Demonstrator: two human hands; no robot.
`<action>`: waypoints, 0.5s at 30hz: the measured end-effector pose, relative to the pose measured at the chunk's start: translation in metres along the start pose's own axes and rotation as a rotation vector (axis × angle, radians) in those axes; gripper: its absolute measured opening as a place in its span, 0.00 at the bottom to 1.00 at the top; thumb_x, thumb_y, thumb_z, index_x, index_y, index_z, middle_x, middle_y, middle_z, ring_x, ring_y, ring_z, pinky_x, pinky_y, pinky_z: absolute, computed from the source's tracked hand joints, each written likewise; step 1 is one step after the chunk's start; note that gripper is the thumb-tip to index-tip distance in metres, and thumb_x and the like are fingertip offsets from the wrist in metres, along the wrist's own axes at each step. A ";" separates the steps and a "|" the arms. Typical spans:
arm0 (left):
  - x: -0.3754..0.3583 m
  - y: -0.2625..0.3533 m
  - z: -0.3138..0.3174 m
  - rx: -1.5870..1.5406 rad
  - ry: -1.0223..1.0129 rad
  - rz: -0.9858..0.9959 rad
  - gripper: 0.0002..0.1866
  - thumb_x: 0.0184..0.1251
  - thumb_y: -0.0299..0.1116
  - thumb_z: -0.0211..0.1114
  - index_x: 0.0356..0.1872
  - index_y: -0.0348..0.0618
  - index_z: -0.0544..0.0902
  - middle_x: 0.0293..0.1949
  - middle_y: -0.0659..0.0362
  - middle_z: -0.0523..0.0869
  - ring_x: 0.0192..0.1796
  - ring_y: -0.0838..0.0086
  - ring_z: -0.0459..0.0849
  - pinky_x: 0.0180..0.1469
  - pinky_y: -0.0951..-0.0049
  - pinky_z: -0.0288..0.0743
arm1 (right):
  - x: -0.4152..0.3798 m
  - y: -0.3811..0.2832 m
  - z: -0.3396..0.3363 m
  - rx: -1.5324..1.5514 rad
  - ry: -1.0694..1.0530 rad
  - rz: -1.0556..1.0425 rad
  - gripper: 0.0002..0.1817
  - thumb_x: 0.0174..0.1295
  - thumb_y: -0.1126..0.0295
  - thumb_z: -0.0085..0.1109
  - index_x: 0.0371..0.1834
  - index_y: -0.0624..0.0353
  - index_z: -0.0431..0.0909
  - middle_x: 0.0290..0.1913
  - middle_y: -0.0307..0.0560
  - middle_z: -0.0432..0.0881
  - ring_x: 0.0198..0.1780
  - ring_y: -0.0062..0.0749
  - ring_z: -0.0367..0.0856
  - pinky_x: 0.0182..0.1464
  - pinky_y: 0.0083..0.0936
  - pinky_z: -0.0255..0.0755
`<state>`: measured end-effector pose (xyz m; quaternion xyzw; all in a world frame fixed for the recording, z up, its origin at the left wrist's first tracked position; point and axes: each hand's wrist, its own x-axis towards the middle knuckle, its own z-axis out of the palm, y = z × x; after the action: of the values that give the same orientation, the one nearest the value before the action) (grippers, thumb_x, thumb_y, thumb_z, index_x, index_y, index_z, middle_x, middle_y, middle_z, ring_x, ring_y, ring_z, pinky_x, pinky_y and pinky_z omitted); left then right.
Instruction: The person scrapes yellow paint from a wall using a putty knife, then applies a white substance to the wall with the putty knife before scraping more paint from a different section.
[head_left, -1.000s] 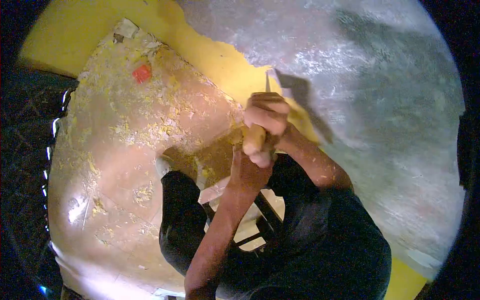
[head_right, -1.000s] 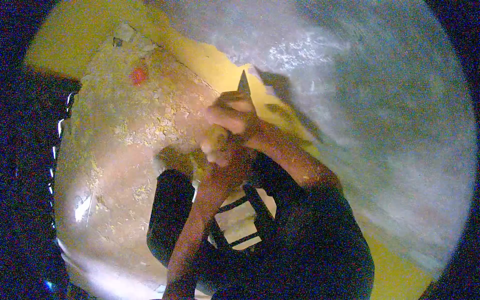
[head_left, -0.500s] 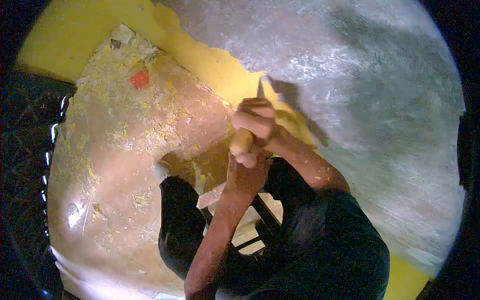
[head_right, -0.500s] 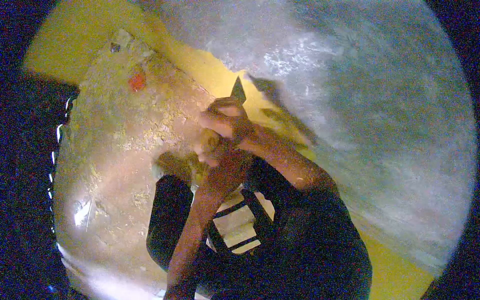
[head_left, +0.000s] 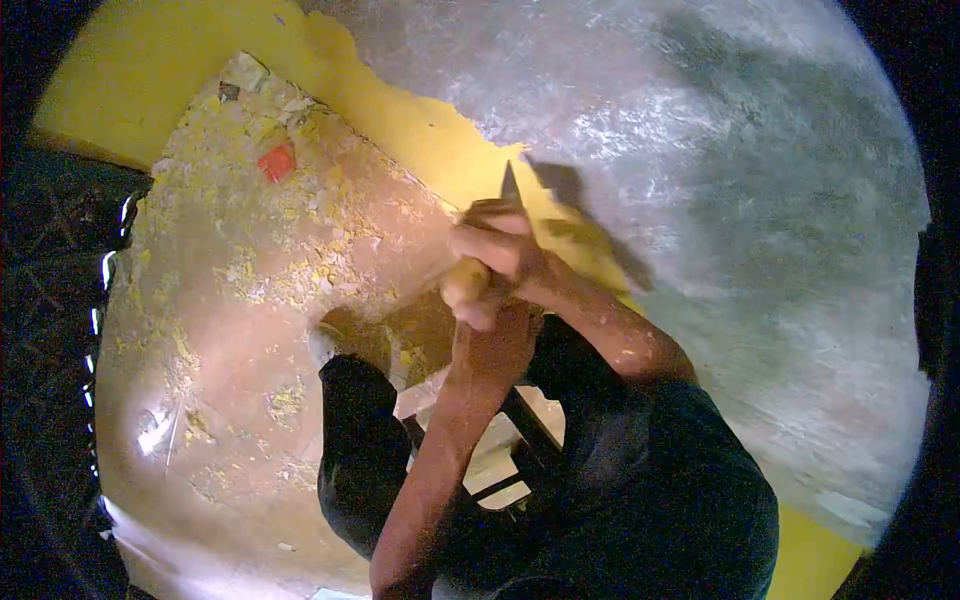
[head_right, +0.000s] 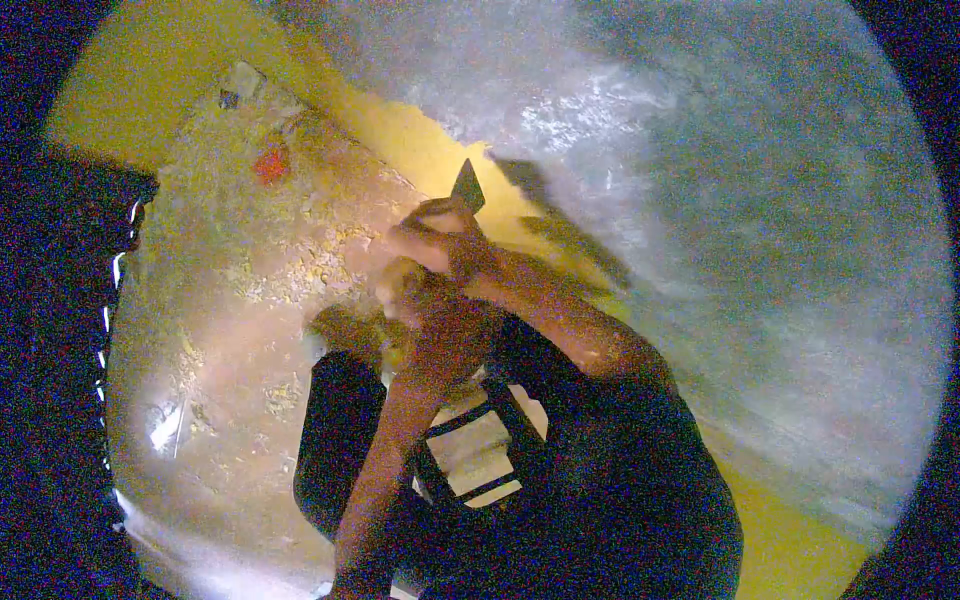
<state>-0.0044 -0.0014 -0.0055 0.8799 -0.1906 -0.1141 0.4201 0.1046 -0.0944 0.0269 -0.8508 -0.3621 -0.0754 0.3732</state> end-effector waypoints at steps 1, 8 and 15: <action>-0.002 -0.002 0.004 -0.002 0.113 0.056 0.16 0.63 0.42 0.63 0.43 0.40 0.83 0.41 0.49 0.84 0.47 0.53 0.83 0.51 0.49 0.74 | -0.001 0.005 0.003 0.097 0.084 -0.132 0.19 0.40 0.58 0.68 0.17 0.57 0.67 0.16 0.43 0.67 0.19 0.38 0.70 0.21 0.32 0.62; 0.004 -0.004 -0.003 0.081 0.287 0.150 0.19 0.61 0.47 0.63 0.44 0.43 0.81 0.38 0.51 0.84 0.45 0.59 0.83 0.49 0.53 0.75 | -0.010 0.021 0.015 -0.062 0.081 -0.192 0.19 0.39 0.60 0.69 0.18 0.58 0.67 0.17 0.44 0.66 0.20 0.38 0.72 0.22 0.31 0.64; -0.001 -0.009 0.005 0.157 -0.065 0.121 0.19 0.62 0.44 0.64 0.49 0.45 0.79 0.40 0.51 0.84 0.43 0.55 0.84 0.47 0.53 0.75 | -0.031 0.028 0.028 0.318 0.020 0.373 0.11 0.51 0.64 0.62 0.20 0.57 0.73 0.22 0.44 0.74 0.25 0.34 0.77 0.26 0.33 0.68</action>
<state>-0.0046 0.0005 -0.0153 0.8927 -0.2654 -0.1016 0.3497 0.0965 -0.1049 -0.0217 -0.8328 -0.2023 0.0444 0.5133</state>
